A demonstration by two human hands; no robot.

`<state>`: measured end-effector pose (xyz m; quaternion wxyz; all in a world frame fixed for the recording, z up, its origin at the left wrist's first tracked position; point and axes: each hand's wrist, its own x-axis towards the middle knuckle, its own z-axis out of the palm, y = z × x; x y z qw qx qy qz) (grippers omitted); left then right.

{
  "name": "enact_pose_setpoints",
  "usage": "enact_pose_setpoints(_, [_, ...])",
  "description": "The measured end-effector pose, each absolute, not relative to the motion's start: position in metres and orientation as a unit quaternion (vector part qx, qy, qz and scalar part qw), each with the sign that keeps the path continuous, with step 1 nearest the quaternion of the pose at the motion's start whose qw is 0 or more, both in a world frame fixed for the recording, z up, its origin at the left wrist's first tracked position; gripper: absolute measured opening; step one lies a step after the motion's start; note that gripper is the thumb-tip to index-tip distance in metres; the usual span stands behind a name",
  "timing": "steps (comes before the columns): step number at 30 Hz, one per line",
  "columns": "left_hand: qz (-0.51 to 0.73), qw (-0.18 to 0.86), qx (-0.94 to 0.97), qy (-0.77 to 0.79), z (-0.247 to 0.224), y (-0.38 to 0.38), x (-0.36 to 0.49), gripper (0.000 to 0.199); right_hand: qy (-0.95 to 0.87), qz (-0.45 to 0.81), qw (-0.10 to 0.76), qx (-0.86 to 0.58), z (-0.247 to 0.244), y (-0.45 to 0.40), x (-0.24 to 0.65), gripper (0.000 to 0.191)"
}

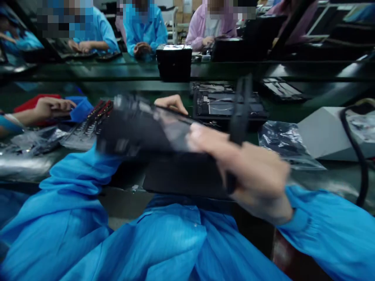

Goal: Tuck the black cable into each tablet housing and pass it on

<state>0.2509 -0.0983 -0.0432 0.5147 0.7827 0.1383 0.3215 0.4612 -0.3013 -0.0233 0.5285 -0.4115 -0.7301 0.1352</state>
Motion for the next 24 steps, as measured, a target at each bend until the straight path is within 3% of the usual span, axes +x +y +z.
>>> enact_pose_setpoints(3, [0.292, 0.502, 0.803, 0.133, -0.067, -0.094, 0.251, 0.039, -0.851, -0.050, 0.420, -0.312, -0.053, -0.307, 0.450, 0.037])
enact_pose_setpoints(6, [0.263, 0.476, 0.826, 0.147, -0.086, -0.091, 0.243, 0.061, -0.877, -0.212, 0.323, -0.287, -0.084, -0.314, 0.448, 0.038])
enact_pose_setpoints(8, [0.264, 0.389, 0.860, 0.199, -0.092, -0.087, 0.231, 0.066, -0.875, -0.211, 0.304, -0.313, -0.098, -0.320, 0.452, 0.037])
enact_pose_setpoints(13, [0.209, 0.177, 0.894, 0.356, -0.091, -0.086, 0.185, 0.038, -0.877, -0.192, 0.284, -0.337, -0.110, -0.330, 0.458, 0.037])
enact_pose_setpoints(19, [0.114, 0.129, 0.915, 0.364, -0.103, -0.114, 0.160, 0.052, -0.875, -0.121, 0.280, -0.376, -0.114, -0.330, 0.442, 0.044])
enact_pose_setpoints(24, [0.136, 0.123, 0.911, 0.369, -0.094, -0.133, 0.158, 0.052, -0.866, -0.068, 0.301, -0.392, -0.103, -0.325, 0.440, 0.046])
